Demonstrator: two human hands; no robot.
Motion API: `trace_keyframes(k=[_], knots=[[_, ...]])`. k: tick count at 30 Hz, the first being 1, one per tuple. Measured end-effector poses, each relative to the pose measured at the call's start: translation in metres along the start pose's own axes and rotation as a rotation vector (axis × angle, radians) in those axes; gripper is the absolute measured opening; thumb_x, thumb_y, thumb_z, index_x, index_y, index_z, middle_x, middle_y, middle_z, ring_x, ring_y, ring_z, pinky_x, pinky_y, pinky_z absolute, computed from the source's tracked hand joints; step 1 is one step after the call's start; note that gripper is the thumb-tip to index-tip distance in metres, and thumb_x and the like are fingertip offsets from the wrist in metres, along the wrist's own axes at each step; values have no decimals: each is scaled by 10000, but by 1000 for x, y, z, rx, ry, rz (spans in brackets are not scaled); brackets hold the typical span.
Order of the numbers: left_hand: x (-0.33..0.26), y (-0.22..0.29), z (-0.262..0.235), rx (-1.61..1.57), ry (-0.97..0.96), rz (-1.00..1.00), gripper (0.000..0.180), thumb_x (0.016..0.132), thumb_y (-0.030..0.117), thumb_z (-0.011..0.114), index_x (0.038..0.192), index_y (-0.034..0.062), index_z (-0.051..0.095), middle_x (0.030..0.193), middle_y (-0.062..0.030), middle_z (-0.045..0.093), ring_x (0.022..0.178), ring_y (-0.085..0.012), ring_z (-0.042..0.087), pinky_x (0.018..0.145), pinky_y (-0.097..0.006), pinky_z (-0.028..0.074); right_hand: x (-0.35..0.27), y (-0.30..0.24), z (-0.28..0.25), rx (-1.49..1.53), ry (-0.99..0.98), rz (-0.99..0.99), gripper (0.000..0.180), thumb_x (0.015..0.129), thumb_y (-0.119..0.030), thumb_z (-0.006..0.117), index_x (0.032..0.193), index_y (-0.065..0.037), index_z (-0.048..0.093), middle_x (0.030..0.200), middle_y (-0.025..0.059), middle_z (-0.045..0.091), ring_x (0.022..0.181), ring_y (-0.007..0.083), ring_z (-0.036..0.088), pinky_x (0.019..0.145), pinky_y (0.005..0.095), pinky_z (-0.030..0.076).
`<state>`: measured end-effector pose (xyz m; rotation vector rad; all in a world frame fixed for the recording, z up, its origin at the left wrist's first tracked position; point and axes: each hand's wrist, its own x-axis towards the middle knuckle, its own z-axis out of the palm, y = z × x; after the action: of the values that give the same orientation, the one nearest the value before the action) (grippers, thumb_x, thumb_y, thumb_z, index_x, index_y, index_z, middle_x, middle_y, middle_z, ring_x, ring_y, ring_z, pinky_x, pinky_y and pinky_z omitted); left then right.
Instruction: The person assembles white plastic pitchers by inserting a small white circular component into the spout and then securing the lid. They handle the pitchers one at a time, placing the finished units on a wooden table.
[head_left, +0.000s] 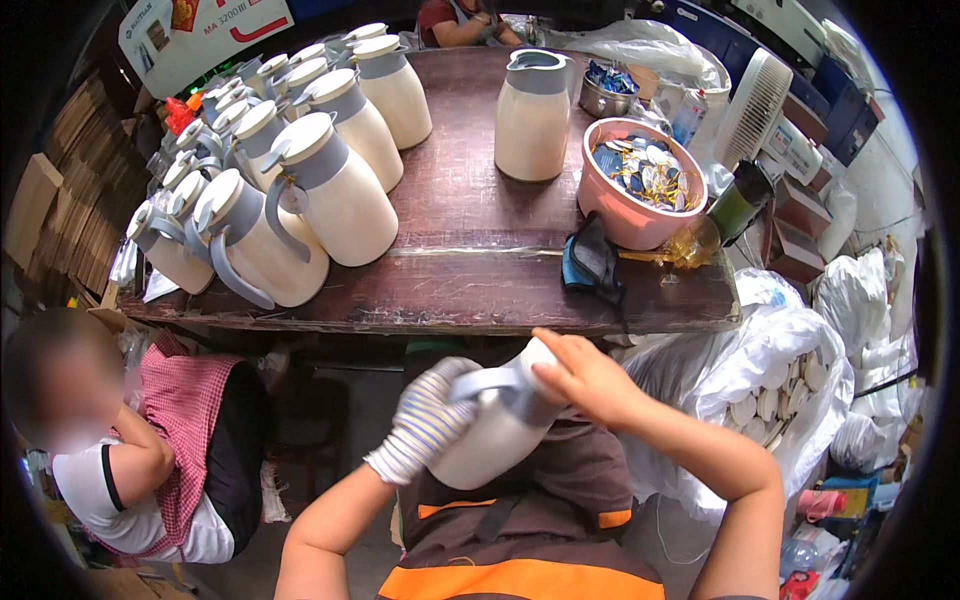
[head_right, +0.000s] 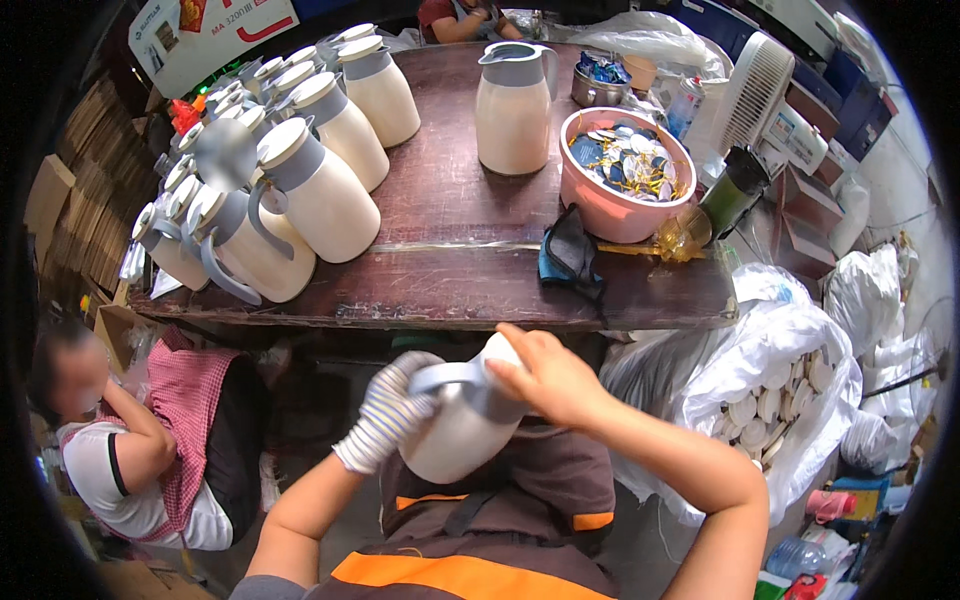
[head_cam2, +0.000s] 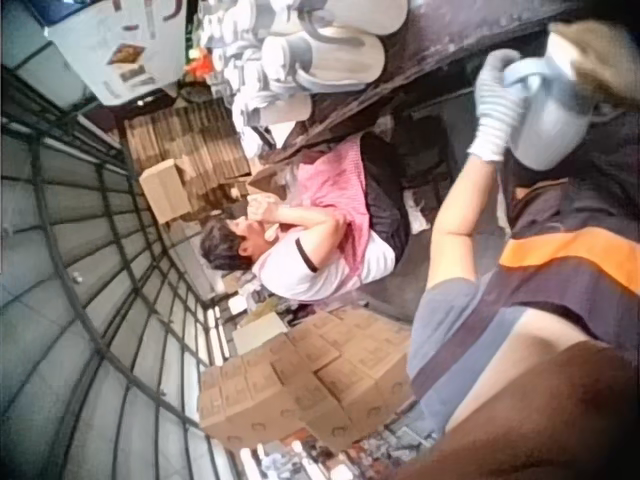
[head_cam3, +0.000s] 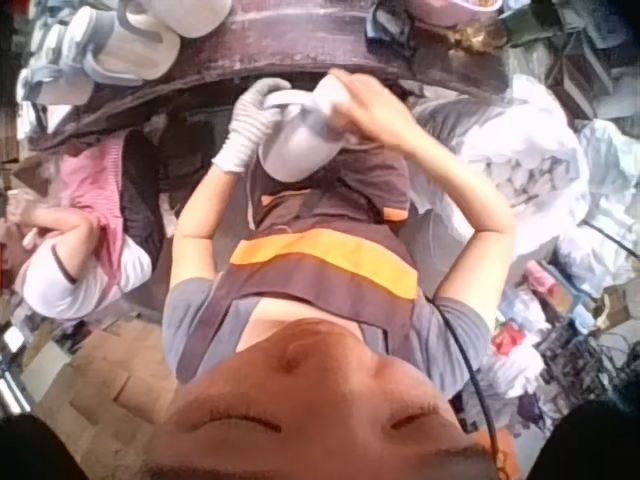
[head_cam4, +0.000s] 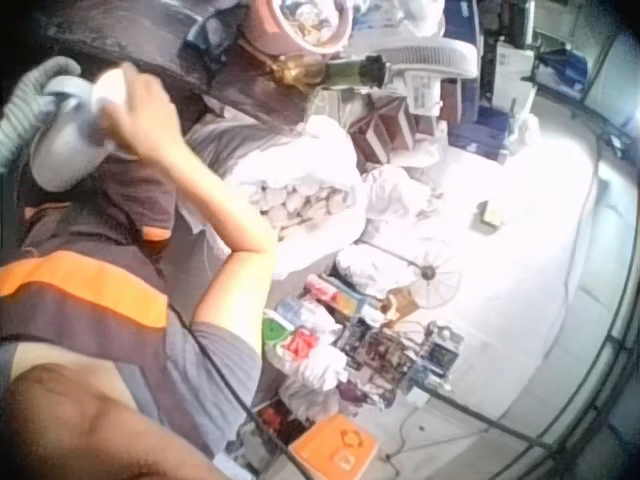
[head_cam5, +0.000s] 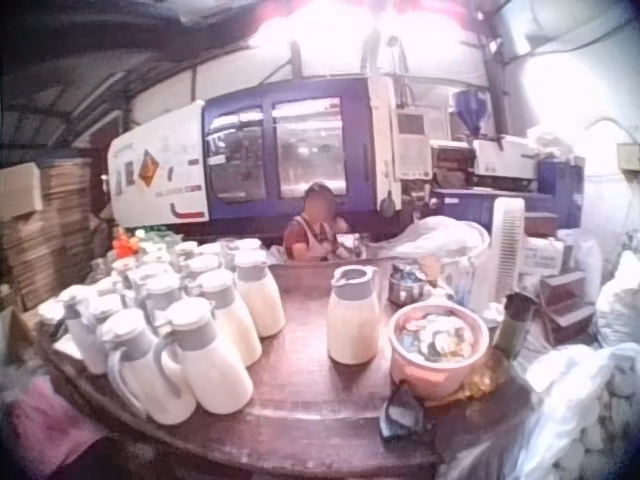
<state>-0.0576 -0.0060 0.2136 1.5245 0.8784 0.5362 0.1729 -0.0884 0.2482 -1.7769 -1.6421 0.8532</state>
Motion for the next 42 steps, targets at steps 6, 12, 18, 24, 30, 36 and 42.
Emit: trace_keyframes(k=[6,12,18,24,30,36,42], knots=[[27,-8,-23,158,-169,204,244,721,111,681,943,11,677,911,-74,683,878,-156,633,811,-310,504,-44,-55,13,-265,40,-732,686,844,-590,564,1354,-138,491,1369,185,442,1264,362,434,981,508,359],[-13,47,-36,104,-252,-69,289,719,186,719,943,9,676,738,-60,656,699,-114,621,642,-263,508,-32,-50,27,-221,33,-724,591,889,-581,498,1286,-144,515,1259,160,475,1212,330,440,855,434,391],[-28,61,-13,-285,-841,-522,401,722,215,674,1023,-42,605,681,-60,620,414,-98,470,378,-211,346,-39,-32,12,-206,102,-275,593,914,-520,507,1354,-123,477,1317,120,490,1260,276,437,903,402,412],[4,69,40,-148,-971,-537,331,739,218,653,992,8,611,637,7,569,392,-62,392,371,-184,280,-85,4,22,-154,273,-38,579,959,-546,422,1340,-114,471,1344,121,477,1287,278,423,911,410,427],[19,45,28,-182,-984,-538,340,713,208,656,993,16,624,647,28,558,411,-61,395,395,-206,297,-82,12,45,-121,405,49,546,934,-581,443,1276,-163,518,1340,119,488,1258,311,454,940,460,436],[16,23,0,-282,-905,-484,458,710,196,688,1106,-21,613,656,39,551,454,-57,429,422,-203,328,-54,-18,32,-131,311,-19,571,911,-613,450,1235,-158,569,1314,105,519,1251,289,463,917,437,437],[21,21,0,-302,-919,-462,520,734,191,700,1175,-57,578,705,27,572,490,-68,467,452,-196,363,-52,-20,25,-120,307,-37,590,901,-632,446,1229,-158,570,1311,90,524,1233,283,483,898,426,443]])
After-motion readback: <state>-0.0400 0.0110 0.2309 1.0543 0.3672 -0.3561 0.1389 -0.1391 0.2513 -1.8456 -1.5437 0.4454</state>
